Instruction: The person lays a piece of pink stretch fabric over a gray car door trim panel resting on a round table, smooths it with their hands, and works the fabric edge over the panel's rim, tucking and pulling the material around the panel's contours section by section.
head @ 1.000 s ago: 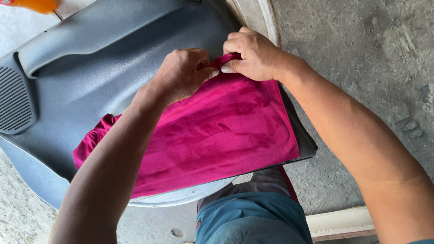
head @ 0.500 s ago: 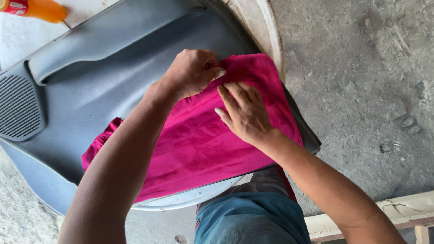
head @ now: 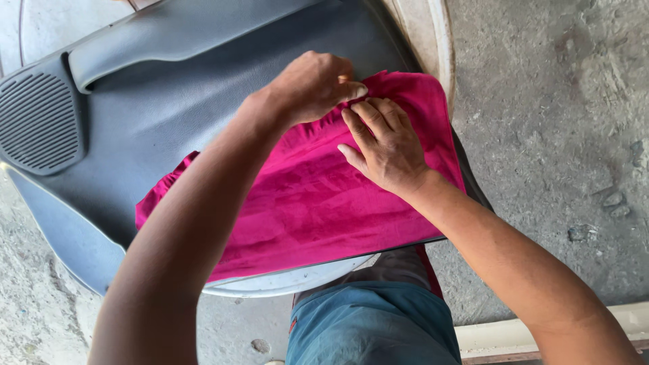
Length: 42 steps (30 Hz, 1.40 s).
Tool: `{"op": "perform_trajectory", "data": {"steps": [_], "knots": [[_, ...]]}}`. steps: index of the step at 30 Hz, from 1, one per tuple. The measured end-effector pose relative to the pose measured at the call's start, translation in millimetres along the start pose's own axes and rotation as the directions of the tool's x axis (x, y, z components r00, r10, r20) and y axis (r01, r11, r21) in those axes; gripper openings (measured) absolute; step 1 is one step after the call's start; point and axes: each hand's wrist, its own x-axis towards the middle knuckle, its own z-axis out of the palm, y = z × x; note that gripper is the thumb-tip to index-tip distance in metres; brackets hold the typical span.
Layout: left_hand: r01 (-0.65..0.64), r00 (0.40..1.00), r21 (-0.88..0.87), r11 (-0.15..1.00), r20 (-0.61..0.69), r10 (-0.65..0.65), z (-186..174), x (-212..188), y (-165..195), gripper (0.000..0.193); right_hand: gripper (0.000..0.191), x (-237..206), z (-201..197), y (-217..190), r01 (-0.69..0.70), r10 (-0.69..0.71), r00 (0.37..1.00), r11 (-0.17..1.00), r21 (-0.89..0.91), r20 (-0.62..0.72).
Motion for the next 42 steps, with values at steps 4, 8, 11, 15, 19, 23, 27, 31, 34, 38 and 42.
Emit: {"op": "perform_trajectory", "data": {"steps": [4,8,11,15,19,23,27,31,34,38,42], "knots": [[0.185,0.981,0.132,0.974,0.035,-0.191,-14,-42,-4,0.054,0.059,-1,-2,-1,0.01,-0.01,1.0,1.0,-0.015,0.001],[0.111,0.994,0.121,0.986,-0.004,-0.112,-8,-66,-16,0.045,0.06,-1,-1,-3,-0.004,0.005,1.0,1.0,-0.013,0.023],[0.107,0.994,0.028,0.994,-0.019,-0.107,-1,-69,-25,0.034,0.06,-1,-2,-1,0.003,-0.002,0.999,1.0,-0.018,0.037],[0.008,0.995,-0.021,1.0,-0.102,-0.01,3,-67,-35,0.032,0.063,1,-8,-3,0.015,-0.011,0.998,0.998,-0.062,0.059],[-0.028,0.992,-0.052,0.998,-0.125,0.021,7,-67,-40,0.032,0.066,7,-12,-14,0.076,-0.066,0.993,0.991,-0.106,0.1],[-0.087,0.986,-0.056,0.995,-0.144,0.079,10,-64,-46,0.029,0.068,17,-4,-22,0.155,-0.147,0.982,0.986,-0.061,0.119],[-0.102,0.985,-0.052,0.993,-0.146,0.093,10,-61,-49,0.028,0.071,26,7,-24,0.201,-0.197,0.975,0.979,-0.037,0.104],[-0.057,0.992,-0.036,0.998,-0.112,0.053,9,-59,-48,0.028,0.068,28,8,-17,0.206,-0.203,0.976,0.978,-0.037,0.076],[-0.065,0.99,0.0,0.998,-0.124,0.065,10,-60,-45,0.033,0.065,25,2,0,0.19,-0.187,0.979,0.982,-0.022,0.08],[-0.048,0.991,-0.038,0.998,-0.128,0.043,8,-63,-40,0.032,0.063,16,-8,29,0.125,-0.125,0.99,0.992,-0.004,0.063],[0.053,0.997,-0.078,0.996,-0.057,-0.057,4,-66,-34,0.032,0.066,9,-11,35,0.081,-0.085,0.994,0.995,0.054,0.073]]}}
